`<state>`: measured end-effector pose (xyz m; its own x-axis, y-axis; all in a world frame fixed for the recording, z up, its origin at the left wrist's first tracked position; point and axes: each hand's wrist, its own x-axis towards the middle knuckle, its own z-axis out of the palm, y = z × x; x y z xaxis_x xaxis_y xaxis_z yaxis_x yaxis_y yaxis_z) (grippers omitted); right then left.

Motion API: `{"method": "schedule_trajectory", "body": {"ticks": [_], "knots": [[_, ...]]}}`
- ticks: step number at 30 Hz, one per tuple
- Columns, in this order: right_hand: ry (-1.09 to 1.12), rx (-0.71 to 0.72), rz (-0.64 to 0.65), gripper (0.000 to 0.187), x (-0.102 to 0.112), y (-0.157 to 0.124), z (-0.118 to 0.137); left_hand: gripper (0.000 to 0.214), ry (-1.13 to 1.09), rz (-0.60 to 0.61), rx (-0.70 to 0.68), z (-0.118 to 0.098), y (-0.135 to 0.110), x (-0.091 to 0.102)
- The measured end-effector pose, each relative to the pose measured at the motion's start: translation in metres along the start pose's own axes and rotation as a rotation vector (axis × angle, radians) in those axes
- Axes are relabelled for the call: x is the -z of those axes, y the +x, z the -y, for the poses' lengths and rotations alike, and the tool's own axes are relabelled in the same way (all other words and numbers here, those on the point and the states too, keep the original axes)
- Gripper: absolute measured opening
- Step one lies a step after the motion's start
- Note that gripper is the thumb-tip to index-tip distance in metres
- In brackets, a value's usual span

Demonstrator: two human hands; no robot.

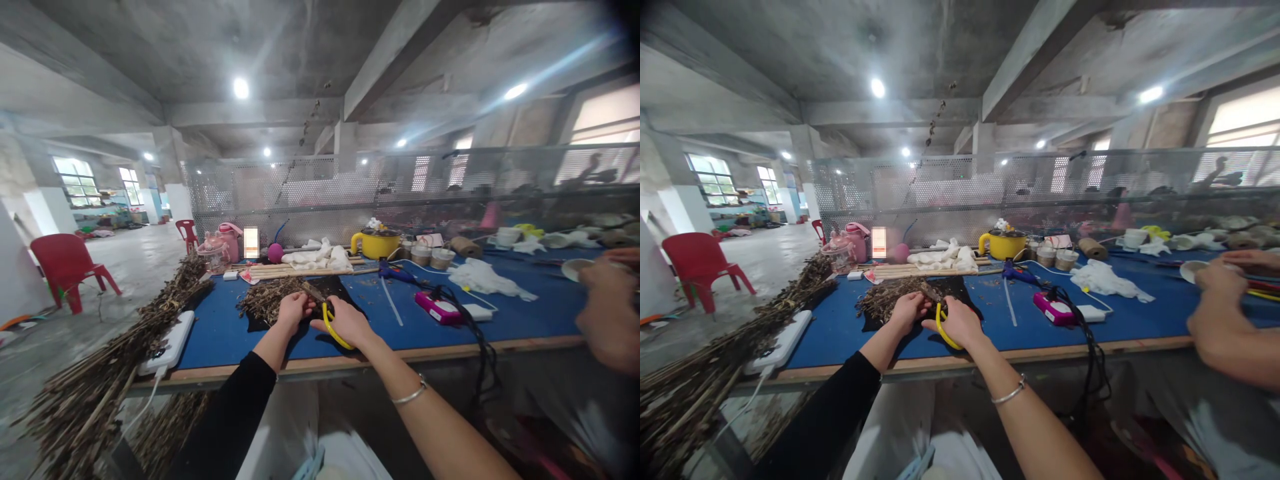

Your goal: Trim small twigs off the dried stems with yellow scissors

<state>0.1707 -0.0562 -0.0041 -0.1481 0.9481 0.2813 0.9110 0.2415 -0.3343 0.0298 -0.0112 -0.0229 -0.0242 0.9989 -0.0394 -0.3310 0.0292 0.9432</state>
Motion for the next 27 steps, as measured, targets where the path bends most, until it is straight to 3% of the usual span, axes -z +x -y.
{"method": "schedule_trajectory", "body": {"ticks": [9,19,27], "knots": [[-0.007,0.016,-0.059,0.056,-0.006,0.0,0.005,0.015,0.101,0.082,-0.054,0.005,0.001,-0.002],[-0.051,-0.029,0.057,0.053,0.0,-0.001,-0.005,0.021,0.238,0.079,-0.086,0.015,0.006,-0.002],[-0.073,-0.042,0.059,0.051,-0.003,0.005,-0.011,0.025,0.295,0.042,-0.072,0.015,0.006,-0.004]]}}
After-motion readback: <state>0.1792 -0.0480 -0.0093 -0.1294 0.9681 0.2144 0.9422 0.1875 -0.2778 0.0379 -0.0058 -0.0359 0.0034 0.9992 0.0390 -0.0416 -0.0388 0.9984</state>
